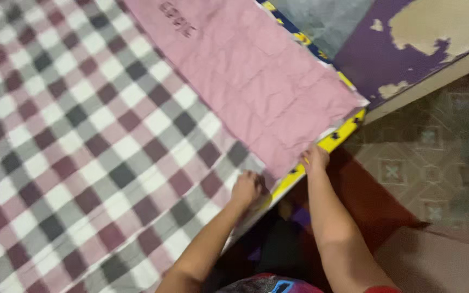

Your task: The person places several pillows and a folded blanket onto the bed and then pulls the covers up to smooth them.

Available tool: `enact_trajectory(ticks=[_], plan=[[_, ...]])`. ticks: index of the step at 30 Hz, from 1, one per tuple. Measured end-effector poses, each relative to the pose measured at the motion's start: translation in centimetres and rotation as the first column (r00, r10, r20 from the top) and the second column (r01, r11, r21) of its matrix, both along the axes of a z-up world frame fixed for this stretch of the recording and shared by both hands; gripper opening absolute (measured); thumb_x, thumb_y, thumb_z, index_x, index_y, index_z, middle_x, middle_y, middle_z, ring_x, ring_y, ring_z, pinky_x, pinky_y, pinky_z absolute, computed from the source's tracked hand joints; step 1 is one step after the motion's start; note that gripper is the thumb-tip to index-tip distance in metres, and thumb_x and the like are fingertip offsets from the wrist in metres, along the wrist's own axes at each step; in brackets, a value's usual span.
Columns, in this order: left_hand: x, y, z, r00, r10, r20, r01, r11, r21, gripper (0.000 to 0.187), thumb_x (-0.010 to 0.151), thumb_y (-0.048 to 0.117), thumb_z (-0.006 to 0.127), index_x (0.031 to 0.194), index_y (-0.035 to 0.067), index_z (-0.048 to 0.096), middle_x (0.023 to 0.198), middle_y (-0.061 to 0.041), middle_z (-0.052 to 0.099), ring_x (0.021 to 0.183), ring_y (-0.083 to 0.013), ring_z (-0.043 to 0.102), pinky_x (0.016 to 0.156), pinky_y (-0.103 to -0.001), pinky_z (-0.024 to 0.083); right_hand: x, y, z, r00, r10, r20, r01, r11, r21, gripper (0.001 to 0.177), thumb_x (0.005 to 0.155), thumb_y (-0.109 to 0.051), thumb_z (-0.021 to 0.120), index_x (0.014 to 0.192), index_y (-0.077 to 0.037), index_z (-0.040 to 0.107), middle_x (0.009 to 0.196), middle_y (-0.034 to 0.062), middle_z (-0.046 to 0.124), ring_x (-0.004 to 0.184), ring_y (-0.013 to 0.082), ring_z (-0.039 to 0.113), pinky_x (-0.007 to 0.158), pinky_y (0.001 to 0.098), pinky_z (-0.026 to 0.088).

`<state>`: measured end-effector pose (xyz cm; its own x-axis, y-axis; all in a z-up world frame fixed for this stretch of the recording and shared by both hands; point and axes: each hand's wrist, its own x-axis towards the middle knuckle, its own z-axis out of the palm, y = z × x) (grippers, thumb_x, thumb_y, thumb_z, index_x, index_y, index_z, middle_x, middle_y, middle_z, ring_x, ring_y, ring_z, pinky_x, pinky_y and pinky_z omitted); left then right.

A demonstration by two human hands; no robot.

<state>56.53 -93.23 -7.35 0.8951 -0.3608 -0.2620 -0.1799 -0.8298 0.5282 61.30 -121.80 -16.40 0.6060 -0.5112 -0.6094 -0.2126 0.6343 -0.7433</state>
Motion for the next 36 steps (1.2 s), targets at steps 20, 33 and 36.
enact_trajectory(ticks=[20,33,36], plan=[[12.9,-25.5,1.1,0.912,-0.138,-0.387,0.270,0.912,0.309,0.042,0.095,0.034,0.061,0.126,0.008,0.070,0.143,-0.025,0.055,0.137,-0.0426,0.045,0.109,-0.057,0.039,6.1,-17.8,0.6,0.785,-0.180,-0.592,-0.240,0.793,-0.560,0.068,0.075,-0.018,0.088,0.130,0.003,0.054,0.126,0.0225,0.057,0.111,0.0369,0.063,0.095,0.0477,0.051],[34.2,-24.5,-1.9,0.815,0.561,-0.148,-0.579,0.774,-0.256,0.036,0.097,0.038,0.058,0.116,0.010,0.071,0.109,-0.017,0.074,0.104,-0.0371,0.070,0.090,-0.046,0.055,38.1,-9.0,7.5,0.808,0.583,0.078,-0.161,0.347,-0.924,0.025,0.086,-0.013,0.071,0.111,-0.007,0.069,0.100,0.0134,0.072,0.094,0.0266,0.068,0.084,0.0373,0.054],[40.1,-28.0,-1.3,0.740,0.641,-0.202,-0.672,0.715,-0.195,0.034,0.094,0.034,0.060,0.117,0.012,0.073,0.110,-0.020,0.072,0.106,-0.0386,0.069,0.092,-0.047,0.054,51.7,-6.2,5.8,0.670,0.742,0.026,-0.228,0.239,-0.944,0.021,0.089,-0.012,0.072,0.109,-0.006,0.067,0.086,0.0115,0.074,0.077,0.0225,0.072,0.069,0.0353,0.057]])
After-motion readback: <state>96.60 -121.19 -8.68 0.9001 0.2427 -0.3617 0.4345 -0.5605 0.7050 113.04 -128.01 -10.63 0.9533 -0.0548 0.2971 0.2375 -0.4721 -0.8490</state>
